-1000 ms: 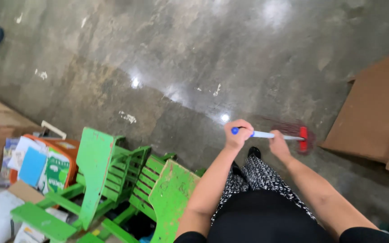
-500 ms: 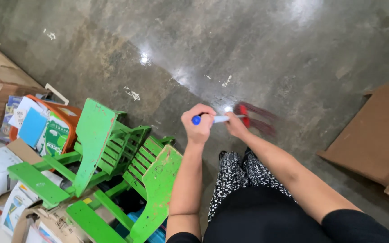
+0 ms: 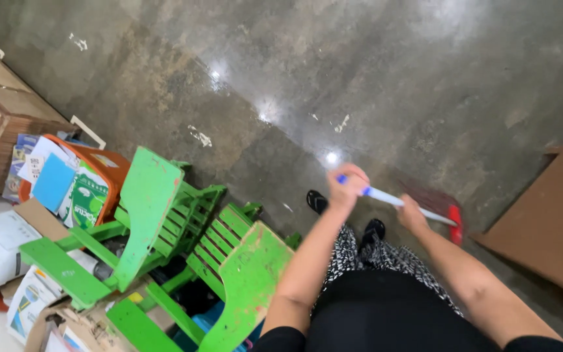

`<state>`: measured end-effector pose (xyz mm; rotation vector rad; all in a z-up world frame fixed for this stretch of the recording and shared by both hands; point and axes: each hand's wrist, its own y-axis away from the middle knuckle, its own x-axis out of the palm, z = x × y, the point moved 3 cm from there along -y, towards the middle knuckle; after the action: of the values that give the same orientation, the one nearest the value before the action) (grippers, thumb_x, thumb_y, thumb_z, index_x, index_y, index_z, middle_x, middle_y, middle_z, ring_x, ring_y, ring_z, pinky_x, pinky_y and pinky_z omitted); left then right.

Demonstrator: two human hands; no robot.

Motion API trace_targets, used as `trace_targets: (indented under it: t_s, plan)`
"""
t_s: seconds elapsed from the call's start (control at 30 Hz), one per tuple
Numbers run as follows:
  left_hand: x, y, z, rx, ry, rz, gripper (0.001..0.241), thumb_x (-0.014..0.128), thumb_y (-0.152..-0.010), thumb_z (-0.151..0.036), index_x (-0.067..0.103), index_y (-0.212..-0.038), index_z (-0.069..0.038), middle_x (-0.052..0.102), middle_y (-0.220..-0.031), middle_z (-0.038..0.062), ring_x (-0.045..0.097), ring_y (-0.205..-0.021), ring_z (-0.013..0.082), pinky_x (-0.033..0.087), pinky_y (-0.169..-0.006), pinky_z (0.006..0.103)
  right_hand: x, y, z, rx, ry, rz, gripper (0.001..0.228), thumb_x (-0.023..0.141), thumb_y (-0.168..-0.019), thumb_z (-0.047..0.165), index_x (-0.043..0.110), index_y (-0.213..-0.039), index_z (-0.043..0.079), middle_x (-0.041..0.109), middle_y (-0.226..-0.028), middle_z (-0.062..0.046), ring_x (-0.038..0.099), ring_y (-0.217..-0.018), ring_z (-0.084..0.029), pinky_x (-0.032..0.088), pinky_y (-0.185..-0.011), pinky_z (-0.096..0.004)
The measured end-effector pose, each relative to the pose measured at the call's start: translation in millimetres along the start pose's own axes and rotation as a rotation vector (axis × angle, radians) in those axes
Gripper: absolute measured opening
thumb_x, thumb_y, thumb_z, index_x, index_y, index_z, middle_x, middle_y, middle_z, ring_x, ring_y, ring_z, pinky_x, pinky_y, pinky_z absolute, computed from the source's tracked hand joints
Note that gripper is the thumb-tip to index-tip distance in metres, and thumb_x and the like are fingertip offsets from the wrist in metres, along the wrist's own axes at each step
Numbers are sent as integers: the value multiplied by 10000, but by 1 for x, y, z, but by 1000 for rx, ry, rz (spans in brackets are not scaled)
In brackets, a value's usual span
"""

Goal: The person cleans the floor by hand with a mop, moving the tool across the surface near a bucket.

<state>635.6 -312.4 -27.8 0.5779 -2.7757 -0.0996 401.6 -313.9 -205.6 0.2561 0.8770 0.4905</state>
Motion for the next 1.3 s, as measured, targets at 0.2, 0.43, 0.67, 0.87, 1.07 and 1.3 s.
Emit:
trace_targets:
  t_s: [0.2,0.43,0.67,0.87,1.07,1.3]
  plan:
    - [-42,-27,-17,-31,36,-56,144,558,-810,25,675,-726,16,642,-672,52,565,-564,102,419,-519,256,25,-33,43,-68,16,57,249,672,-922,193,579,-1116,68,665,-1092,-265,613,-1073,-487,486,-888,-546]
    - [-149,-75,-179,223,-73,-261,167,555,-880,31,666,-756,23,613,-662,23,535,-558,91,398,-508,253,123,-137,211,-505,-126,367,269,627,-982,208,518,-1157,36,654,-963,-248,620,-915,-414,483,-775,-495]
    - [-140,-78,-239,679,-446,-519,112,563,-817,15,674,-829,-1,669,-772,93,675,-727,136,549,-721,276,183,-254,350,-325,-760,757,202,597,-1051,219,599,-1186,68,670,-1034,-129,632,-972,-263,499,-850,-414]
    - [-177,-48,-237,481,-365,-700,135,551,-817,15,681,-785,-2,667,-711,80,645,-644,126,520,-634,257,175,-213,348,-747,-29,556,411,615,-899,239,606,-1297,135,702,-1109,-227,682,-1072,-398,536,-868,-471]
    - [-135,-14,-244,487,-444,-875,114,575,-796,13,683,-779,-18,674,-707,96,676,-644,152,538,-643,274,144,-177,331,-740,313,729,485,696,-802,329,674,-1269,201,731,-1074,-206,679,-1014,-433,539,-850,-516]
    - [-64,-51,-209,672,-526,-1223,145,599,-828,74,697,-788,-25,660,-717,119,667,-642,210,515,-634,312,154,-268,370,-1187,312,846,325,754,-790,323,740,-1047,125,724,-1043,-210,691,-953,-421,560,-819,-487]
